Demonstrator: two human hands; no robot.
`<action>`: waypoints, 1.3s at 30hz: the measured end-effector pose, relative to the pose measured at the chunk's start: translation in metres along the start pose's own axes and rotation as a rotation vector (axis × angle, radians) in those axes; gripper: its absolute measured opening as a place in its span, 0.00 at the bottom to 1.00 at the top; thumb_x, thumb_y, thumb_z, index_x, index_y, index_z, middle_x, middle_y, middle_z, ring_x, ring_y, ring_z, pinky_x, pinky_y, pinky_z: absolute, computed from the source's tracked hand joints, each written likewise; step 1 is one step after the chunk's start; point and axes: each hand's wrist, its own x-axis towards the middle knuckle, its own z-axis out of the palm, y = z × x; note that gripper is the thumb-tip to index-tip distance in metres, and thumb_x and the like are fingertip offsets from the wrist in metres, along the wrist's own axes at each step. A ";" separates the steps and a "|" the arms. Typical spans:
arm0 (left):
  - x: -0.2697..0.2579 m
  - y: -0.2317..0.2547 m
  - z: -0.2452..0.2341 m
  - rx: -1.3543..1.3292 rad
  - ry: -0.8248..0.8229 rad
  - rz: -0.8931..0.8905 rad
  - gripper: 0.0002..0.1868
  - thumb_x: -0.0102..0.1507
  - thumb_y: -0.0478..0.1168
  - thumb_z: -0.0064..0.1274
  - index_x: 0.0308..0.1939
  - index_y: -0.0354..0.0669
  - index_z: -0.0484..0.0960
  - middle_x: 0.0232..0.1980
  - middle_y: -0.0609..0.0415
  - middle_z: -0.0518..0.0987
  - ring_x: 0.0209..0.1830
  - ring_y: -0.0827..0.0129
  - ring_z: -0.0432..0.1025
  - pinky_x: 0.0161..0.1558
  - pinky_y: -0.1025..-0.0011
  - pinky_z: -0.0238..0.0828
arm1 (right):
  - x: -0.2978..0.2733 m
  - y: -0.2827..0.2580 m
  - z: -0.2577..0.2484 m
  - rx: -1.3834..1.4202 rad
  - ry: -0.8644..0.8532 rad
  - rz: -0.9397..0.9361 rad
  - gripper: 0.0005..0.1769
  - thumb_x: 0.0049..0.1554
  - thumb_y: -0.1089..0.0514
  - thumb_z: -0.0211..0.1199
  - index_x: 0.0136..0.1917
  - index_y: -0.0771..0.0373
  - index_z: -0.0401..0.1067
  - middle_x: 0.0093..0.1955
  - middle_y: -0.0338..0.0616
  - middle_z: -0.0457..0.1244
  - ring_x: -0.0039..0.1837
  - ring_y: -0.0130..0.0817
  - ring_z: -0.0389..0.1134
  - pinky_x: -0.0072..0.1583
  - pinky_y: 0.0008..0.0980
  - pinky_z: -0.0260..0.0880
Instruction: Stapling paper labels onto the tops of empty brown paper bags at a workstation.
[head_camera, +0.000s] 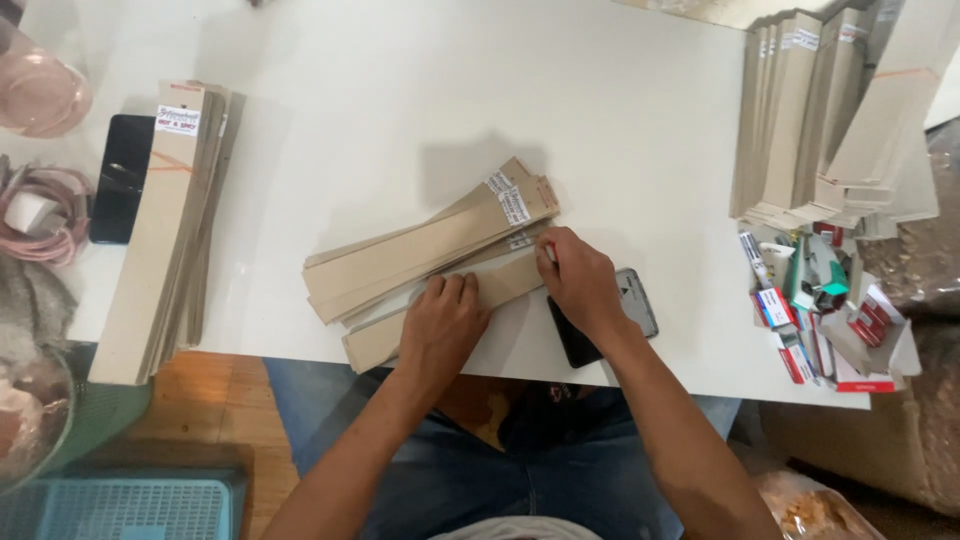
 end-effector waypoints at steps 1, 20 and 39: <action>-0.005 0.002 0.007 -0.004 0.006 0.007 0.25 0.59 0.50 0.65 0.51 0.35 0.84 0.40 0.48 0.79 0.44 0.56 0.77 0.37 0.70 0.79 | -0.008 -0.001 -0.008 -0.006 0.007 0.004 0.10 0.68 0.50 0.52 0.56 0.56 0.67 0.51 0.47 0.71 0.54 0.49 0.73 0.56 0.49 0.74; 0.015 -0.004 -0.020 -0.033 -0.030 0.013 0.29 0.61 0.53 0.62 0.56 0.33 0.81 0.45 0.44 0.78 0.47 0.51 0.75 0.43 0.61 0.74 | -0.009 0.008 0.009 0.139 0.150 -0.060 0.05 0.66 0.55 0.58 0.53 0.57 0.69 0.53 0.44 0.72 0.56 0.45 0.74 0.55 0.43 0.74; 0.050 -0.020 -0.072 0.188 0.060 0.007 0.33 0.58 0.57 0.64 0.59 0.37 0.81 0.46 0.48 0.78 0.47 0.58 0.73 0.46 0.65 0.72 | -0.034 -0.004 -0.021 0.165 0.122 -0.041 0.03 0.66 0.57 0.58 0.52 0.56 0.68 0.53 0.43 0.73 0.55 0.44 0.74 0.54 0.42 0.74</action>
